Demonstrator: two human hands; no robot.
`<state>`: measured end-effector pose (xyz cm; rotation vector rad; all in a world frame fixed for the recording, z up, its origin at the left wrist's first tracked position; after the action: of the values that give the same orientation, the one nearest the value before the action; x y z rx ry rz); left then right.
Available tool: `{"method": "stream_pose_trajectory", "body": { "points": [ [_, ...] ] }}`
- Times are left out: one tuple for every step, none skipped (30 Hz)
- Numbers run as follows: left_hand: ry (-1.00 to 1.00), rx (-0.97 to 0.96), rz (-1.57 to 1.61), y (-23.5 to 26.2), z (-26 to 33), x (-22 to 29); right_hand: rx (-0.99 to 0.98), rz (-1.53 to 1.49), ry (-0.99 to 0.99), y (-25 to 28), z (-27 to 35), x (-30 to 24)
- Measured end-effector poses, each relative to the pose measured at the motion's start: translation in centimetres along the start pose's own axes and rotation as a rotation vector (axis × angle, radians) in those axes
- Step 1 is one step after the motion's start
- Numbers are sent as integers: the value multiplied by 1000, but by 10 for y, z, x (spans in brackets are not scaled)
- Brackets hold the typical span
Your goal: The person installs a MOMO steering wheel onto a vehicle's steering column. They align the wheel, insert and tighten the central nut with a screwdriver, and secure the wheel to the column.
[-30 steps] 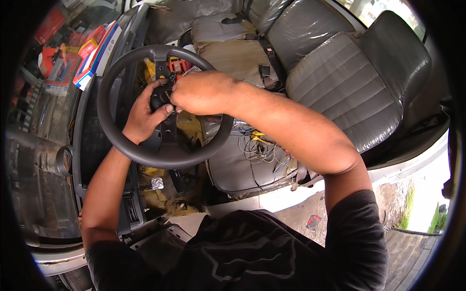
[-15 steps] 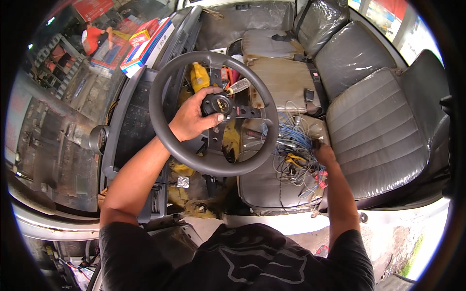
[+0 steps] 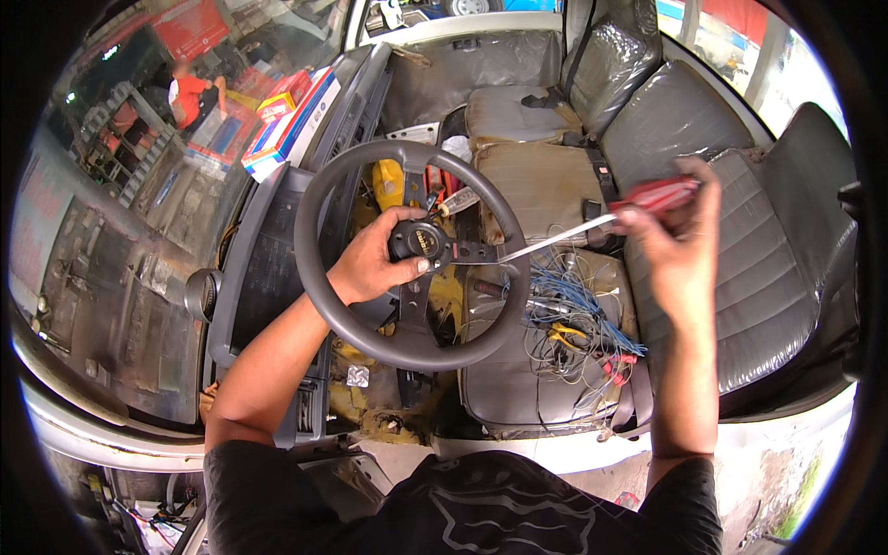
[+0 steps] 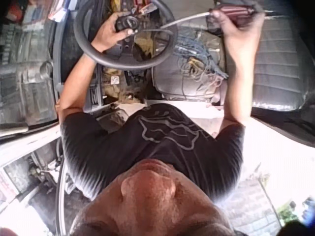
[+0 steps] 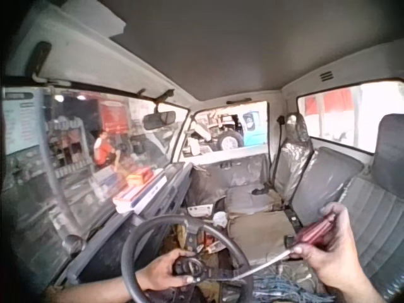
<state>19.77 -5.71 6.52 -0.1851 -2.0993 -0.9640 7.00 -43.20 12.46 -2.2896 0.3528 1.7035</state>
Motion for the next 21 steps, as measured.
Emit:
{"method": "stream_pose_trajectory", "body": {
  "points": [
    [-3, -1, -1, 0, 0, 1, -54, -14, -5, -22, 0, -2],
    [-6, 1, -2, 0, -1, 2, -121, -26, 6, -41, -1, -2],
    [-4, -6, -15, -1, -1, 3, -150, -40, 12, -56, -4, -2],
    [11, -3, 29, -2, -1, 3, -167, -48, -23, -66, -8, 2],
    [37, -2, 56, -3, 0, 3, -207, -46, -20, -72, -11, 3],
    [64, -3, 83, -3, 0, 4, -217, -26, -2, -76, -14, 4],
    [46, 5, 84, -4, 0, 6, -213, -10, 0, -80, -17, 5],
    [69, 9, 111, -4, 0, 7, -209, 5, 2, -81, -20, 6],
    [84, 12, 130, -4, 0, 7, -201, 24, 25, -83, -22, 5],
    [98, 16, 149, -4, 1, 8, -211, 23, 13, -85, -23, 6],
    [103, 13, 145, -4, 1, 9, -219, 22, 4, -86, -24, 6],
    [107, 8, 141, -4, 1, 9, -227, 21, -6, -88, -24, 7],
    [105, 1, 126, -4, 0, 9, -229, 23, -9, -89, -24, 6],
    [104, 2, 130, -3, 0, 9, -230, 25, -14, -90, -23, 6],
    [96, 0, 122, -3, 0, 9, -218, 19, -28, -90, -23, 7],
    [90, -3, 114, -3, 0, 9, -233, 25, -21, -90, -23, 6],
    [77, -12, 87, -3, -1, 9, -235, 23, -22, -90, -23, 6],
    [63, -23, 59, -3, -1, 9, -238, 19, -26, -89, -24, 7],
    [50, -33, 13, -2, -1, 9, -221, 62, -38, -88, -26, 7],
    [56, -30, 50, -3, -1, 9, -205, 103, -50, -88, -28, 8],
    [61, -26, 68, -3, -1, 8, -212, 126, -30, -88, -30, 7]
  ]
}}
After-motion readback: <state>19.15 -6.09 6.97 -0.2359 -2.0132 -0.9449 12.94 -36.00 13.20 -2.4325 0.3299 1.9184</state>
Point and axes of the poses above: each hand's wrist, its own z-axis away from the middle knuckle, its own y-axis out of the back of the hand, x = y × z, the point moved 5 cm from there along -z, towards the middle knuckle, and after that the axes turned 14 degrees about -y, right-handed, at the moved point
